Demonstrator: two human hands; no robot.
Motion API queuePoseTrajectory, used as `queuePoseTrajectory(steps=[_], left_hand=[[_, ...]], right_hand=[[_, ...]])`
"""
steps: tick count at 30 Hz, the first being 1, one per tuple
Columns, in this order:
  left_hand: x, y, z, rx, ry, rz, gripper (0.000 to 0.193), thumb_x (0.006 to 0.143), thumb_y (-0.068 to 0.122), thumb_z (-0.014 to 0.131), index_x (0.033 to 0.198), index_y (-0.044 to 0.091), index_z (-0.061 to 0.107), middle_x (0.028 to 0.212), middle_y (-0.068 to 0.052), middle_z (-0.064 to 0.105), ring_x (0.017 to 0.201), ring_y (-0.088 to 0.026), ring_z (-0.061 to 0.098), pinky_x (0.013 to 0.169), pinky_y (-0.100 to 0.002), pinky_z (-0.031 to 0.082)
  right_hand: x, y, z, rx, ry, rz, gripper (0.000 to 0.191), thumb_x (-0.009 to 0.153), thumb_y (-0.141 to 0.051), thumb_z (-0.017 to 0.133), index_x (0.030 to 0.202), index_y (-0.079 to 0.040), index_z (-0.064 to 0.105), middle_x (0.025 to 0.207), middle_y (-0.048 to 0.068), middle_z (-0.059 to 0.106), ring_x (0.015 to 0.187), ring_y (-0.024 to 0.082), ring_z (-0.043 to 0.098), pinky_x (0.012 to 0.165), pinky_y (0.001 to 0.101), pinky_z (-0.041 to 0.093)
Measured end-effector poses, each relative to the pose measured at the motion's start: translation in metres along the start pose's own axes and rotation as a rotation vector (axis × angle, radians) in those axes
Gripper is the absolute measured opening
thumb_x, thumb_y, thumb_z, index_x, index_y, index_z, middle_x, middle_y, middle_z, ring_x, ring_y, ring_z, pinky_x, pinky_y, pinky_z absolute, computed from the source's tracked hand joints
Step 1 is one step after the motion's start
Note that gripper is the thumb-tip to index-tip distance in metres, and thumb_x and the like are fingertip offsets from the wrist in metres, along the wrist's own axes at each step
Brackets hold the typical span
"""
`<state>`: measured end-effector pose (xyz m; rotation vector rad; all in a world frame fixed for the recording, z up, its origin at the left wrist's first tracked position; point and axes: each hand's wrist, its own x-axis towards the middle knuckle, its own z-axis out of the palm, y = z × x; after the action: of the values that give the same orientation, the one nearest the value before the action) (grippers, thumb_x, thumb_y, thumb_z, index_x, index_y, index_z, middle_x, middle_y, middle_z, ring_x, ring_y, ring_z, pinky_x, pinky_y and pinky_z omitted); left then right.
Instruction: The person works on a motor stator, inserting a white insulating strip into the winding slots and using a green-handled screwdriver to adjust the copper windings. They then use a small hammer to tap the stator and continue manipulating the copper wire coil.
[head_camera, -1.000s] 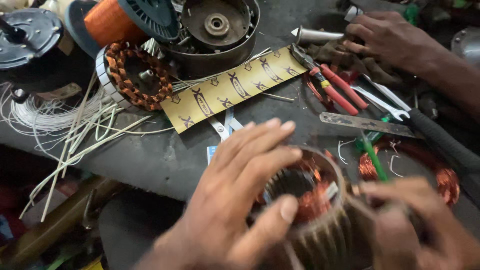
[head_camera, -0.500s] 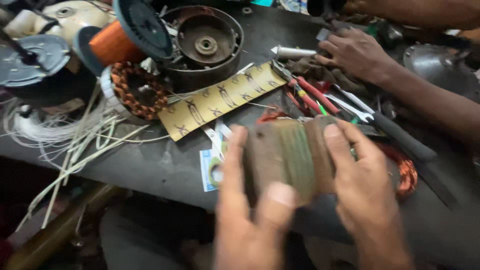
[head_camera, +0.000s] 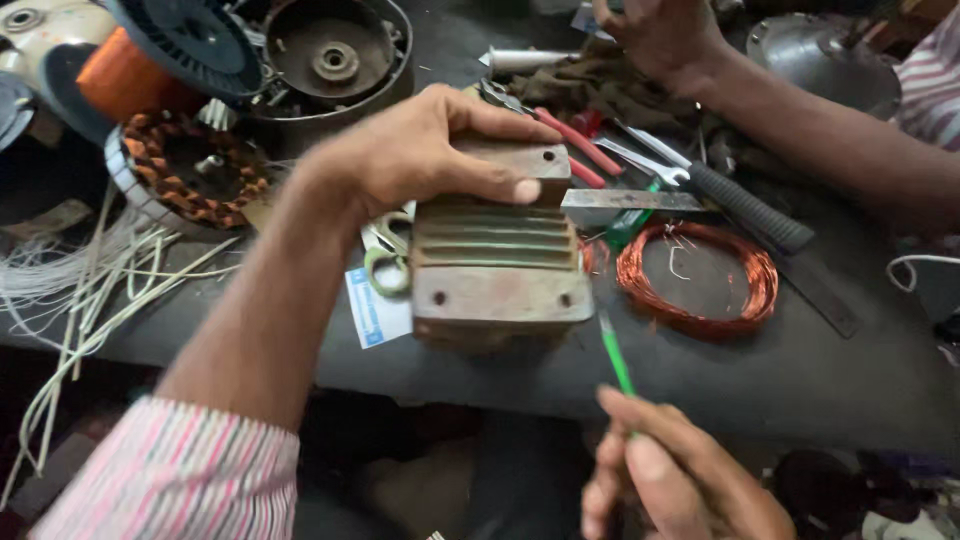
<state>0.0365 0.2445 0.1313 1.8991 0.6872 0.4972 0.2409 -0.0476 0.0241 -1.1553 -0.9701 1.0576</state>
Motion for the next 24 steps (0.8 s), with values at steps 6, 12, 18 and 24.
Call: queuePoseTrajectory(steps=[6, 12, 18, 24], left_hand=[[0.020, 0.028, -0.012, 0.438, -0.195, -0.086, 0.061, 0.076, 0.041, 0.082, 0.136, 0.039, 0.072, 0.116, -0.004, 0.082, 0.091, -0.022, 0.076, 0.086, -0.040, 0.061], [0.010, 0.042, 0.062, 0.839, 0.304, 0.030, 0.065, 0.078, 0.065, 0.076, 0.122, 0.017, 0.072, 0.110, -0.021, 0.072, 0.107, -0.043, 0.062, 0.084, -0.071, 0.047], [0.034, 0.015, 0.067, 0.870, 0.125, 0.027, 0.054, 0.086, 0.060, 0.073, 0.125, 0.023, 0.074, 0.106, -0.007, 0.074, 0.111, -0.029, 0.061, 0.091, -0.078, 0.032], [0.044, 0.022, 0.068, 0.940, -0.221, -0.040, 0.058, 0.064, 0.046, 0.084, 0.118, 0.025, 0.075, 0.097, -0.007, 0.072, 0.067, -0.025, 0.073, 0.057, -0.042, 0.060]], right_hand=[[-0.005, 0.031, -0.041, -0.407, 0.249, -0.139, 0.036, 0.097, -0.008, 0.062, 0.129, 0.009, 0.058, 0.096, 0.022, 0.069, 0.067, 0.021, 0.073, 0.062, 0.0381, 0.063], [0.005, 0.028, 0.003, -0.385, 0.509, -0.343, 0.045, 0.093, -0.006, 0.068, 0.130, 0.001, 0.044, 0.093, 0.017, 0.073, 0.068, 0.015, 0.071, 0.061, 0.0289, 0.062], [0.003, 0.023, -0.013, -0.783, 0.230, -0.429, 0.026, 0.088, -0.009, 0.073, 0.112, -0.004, 0.067, 0.084, 0.013, 0.077, 0.070, 0.016, 0.077, 0.063, 0.0279, 0.061], [0.006, 0.034, -0.004, -0.793, 0.164, -0.424, 0.027, 0.091, -0.007, 0.072, 0.118, -0.004, 0.071, 0.092, 0.014, 0.076, 0.082, 0.019, 0.078, 0.071, 0.0299, 0.062]])
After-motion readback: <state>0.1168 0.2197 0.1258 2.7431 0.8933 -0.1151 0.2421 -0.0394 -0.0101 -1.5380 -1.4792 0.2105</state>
